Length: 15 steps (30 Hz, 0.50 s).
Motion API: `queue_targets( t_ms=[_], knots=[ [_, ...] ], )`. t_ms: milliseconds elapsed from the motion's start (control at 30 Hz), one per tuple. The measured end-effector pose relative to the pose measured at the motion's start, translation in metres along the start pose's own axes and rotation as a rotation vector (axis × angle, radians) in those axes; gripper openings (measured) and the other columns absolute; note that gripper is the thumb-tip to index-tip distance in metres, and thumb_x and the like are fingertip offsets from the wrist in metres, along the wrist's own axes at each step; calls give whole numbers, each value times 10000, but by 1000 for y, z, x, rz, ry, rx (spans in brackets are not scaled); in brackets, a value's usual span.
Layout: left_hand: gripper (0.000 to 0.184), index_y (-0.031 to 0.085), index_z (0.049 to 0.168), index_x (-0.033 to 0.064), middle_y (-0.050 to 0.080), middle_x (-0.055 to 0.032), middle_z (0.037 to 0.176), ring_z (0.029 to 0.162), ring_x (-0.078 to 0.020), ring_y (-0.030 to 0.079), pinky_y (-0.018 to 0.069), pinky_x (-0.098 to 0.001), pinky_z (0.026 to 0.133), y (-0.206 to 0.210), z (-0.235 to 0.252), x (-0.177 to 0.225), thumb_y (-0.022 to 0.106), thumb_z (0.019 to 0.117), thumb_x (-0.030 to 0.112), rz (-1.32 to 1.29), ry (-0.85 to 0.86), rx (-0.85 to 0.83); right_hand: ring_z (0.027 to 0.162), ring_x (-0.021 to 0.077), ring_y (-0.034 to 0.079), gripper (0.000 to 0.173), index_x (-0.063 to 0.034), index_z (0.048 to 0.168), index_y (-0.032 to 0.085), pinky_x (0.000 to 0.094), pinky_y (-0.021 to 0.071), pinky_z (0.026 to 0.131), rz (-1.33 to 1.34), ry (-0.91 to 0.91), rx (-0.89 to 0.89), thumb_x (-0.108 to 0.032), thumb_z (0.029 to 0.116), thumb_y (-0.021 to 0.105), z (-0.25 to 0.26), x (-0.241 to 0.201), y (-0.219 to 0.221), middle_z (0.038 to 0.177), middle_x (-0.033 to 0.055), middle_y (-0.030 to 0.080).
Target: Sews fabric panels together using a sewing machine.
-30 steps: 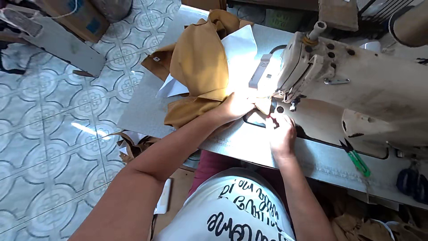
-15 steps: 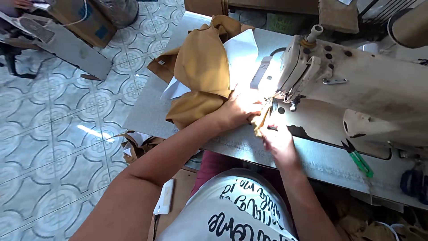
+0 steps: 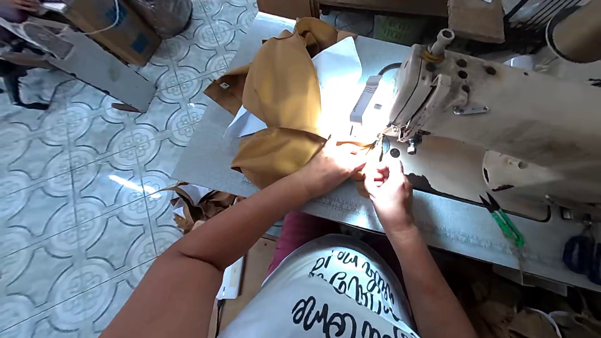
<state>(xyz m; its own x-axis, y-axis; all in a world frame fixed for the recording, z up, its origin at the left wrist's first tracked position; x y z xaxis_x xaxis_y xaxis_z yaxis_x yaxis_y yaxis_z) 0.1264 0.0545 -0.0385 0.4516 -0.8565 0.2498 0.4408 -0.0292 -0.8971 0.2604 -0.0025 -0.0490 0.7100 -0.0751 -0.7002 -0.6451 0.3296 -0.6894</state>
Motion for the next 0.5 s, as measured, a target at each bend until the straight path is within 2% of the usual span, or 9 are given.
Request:
queue_targets(
  t_ms=[33,100,200,267,300,367,467,500],
  knots=[
    [235,760,1093,149,752,-56,1068,1157,-264,670,452,-587,1023,0,-1,0,546,1017,87,12,9,-8,665,206,658,254,-9,1075,616,404,570,610,-1,7,8,-128,888,740,-2,4,-2,808,102,658],
    [258,775,1116,205,745,-39,1069,1184,-278,647,351,-678,1086,1,-2,2,570,1011,89,33,42,-46,667,167,638,304,-1,1085,608,355,565,622,44,25,5,-98,856,784,-5,12,-8,806,83,643],
    [253,774,977,194,729,-29,1163,1286,-295,592,258,-718,1134,3,2,5,582,969,29,41,70,-80,649,113,588,327,-9,1057,608,290,527,615,73,77,-6,-83,815,816,-3,22,-10,789,53,613],
    [251,765,957,157,726,-17,1198,1340,-282,558,273,-691,1148,3,6,7,575,954,-8,34,84,-80,665,115,590,331,-16,1056,618,301,525,632,94,133,-50,-90,809,825,-1,27,-8,790,47,616],
    [251,759,968,153,729,-5,1196,1348,-268,553,330,-647,1131,4,7,7,562,961,-3,37,84,-92,698,131,608,331,-12,1063,625,324,538,660,105,148,-68,-102,817,827,1,29,-7,818,60,630],
    [247,757,971,140,741,-16,1127,1305,-274,576,349,-632,1108,5,9,7,555,966,-3,31,81,-96,760,154,629,320,-8,1096,629,357,554,714,123,154,-75,-134,864,810,5,28,-4,885,84,649],
    [245,760,957,141,747,-18,1056,1246,-271,606,362,-602,1101,4,10,10,559,964,1,38,81,-66,715,145,618,231,-34,1074,623,333,544,657,90,102,-10,-176,931,737,12,23,-3,857,72,634],
    [241,761,953,133,748,-21,1044,1241,-271,610,373,-591,1098,4,11,12,560,966,2,39,74,-66,719,171,625,219,-36,1065,628,360,546,656,56,86,2,-183,938,728,14,20,-2,857,84,637]
  ],
)
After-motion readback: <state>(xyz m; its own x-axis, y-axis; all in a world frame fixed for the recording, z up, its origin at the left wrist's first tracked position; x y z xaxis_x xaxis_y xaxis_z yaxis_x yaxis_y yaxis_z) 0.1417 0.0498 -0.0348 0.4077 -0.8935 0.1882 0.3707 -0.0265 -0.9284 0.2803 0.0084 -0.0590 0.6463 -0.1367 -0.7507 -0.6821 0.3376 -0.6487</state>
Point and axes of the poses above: each hand's wrist, its own z-axis towards the middle knuckle, its own y-axis out of the palm, x = y × z, the point moved 6 cm from there along z, towards the middle knuckle
